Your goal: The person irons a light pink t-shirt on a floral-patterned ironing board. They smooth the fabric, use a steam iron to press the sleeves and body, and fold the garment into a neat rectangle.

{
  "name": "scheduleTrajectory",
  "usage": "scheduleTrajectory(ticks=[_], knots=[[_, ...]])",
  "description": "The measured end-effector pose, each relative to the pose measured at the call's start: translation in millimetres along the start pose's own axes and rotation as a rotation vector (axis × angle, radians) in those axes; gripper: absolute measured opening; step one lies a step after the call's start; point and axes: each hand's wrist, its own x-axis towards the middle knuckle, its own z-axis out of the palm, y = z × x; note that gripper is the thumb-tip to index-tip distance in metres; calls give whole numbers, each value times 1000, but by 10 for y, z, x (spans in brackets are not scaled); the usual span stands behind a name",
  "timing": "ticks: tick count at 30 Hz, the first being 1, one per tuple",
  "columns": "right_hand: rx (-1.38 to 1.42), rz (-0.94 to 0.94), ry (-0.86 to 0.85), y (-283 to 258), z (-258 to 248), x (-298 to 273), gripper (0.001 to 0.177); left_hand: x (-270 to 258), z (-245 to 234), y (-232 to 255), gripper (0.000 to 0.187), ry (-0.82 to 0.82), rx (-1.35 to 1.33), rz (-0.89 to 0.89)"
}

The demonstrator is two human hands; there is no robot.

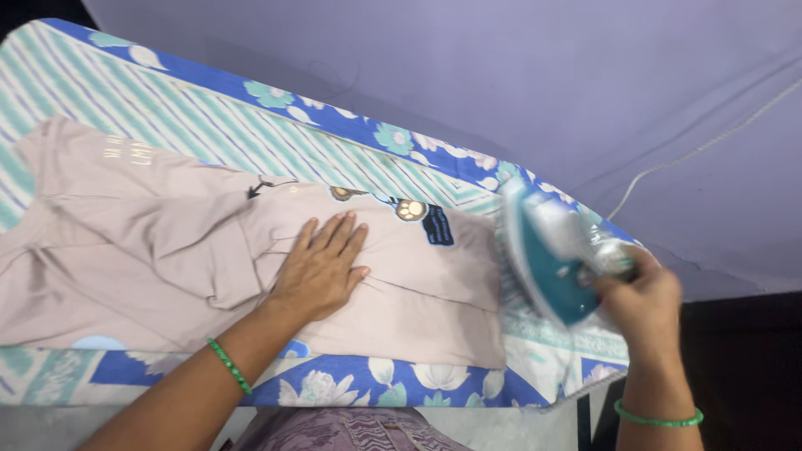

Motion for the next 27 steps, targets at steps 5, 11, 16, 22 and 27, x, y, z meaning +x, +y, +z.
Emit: scheduleTrajectory(ticks=[5,11,16,22,27], knots=[[779,-30,257,975,101,348,50,6,-37,18,68,-40,42,-14],[1131,-32,403,1960,507,397,65,17,-25,-53,60,-73,-128,-49],[1091,0,317,2164,439,280,68,9,-138,-82,36,73,-420,-106],[486,313,808,1873,429,-317,59,-249,-527,-416,27,301,-415,-215],[771,-213,234,674,1054,-573,26,-877,-973,-1312,32,458,-178,-598]])
